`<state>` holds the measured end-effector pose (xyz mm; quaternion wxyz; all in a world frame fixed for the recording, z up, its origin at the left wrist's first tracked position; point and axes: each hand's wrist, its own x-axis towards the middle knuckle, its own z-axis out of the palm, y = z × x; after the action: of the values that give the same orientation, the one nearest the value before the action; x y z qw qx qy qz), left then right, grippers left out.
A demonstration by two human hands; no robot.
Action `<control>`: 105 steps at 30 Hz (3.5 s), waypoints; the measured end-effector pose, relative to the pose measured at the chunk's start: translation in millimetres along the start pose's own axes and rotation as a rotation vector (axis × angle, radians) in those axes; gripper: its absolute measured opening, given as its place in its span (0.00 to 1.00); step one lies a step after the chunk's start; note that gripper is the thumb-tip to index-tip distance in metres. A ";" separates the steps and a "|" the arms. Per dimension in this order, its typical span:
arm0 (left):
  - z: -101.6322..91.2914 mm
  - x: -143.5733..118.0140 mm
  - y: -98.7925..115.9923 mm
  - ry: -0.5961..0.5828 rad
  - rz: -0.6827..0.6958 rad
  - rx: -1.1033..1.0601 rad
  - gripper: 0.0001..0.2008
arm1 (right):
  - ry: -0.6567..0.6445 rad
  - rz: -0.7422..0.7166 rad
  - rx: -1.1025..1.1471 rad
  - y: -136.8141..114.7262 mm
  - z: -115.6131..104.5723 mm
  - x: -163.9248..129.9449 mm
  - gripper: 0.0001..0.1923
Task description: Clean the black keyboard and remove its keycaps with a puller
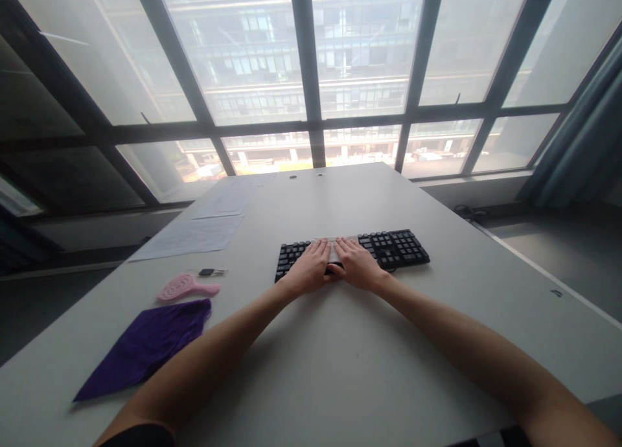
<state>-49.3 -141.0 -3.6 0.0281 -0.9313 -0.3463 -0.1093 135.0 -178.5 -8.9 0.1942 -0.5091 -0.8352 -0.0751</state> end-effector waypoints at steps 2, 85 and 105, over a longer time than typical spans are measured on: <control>-0.9 0.4 1.0 0.023 0.014 -0.008 0.38 | 0.014 -0.007 0.018 -0.2 -1.2 0.5 0.33; -6.3 -25.6 16.9 0.261 0.177 -0.237 0.15 | 0.100 -0.063 0.104 0.4 -8.0 -27.1 0.19; -7.8 -23.1 19.2 0.270 0.176 -0.138 0.15 | 0.073 -0.009 0.012 -3.5 -7.2 -26.8 0.17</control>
<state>-55.2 -171.3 -0.7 0.0200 -0.9346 -0.2482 -0.2540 144.6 -204.5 -12.8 0.2273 -0.5011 -0.8302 -0.0894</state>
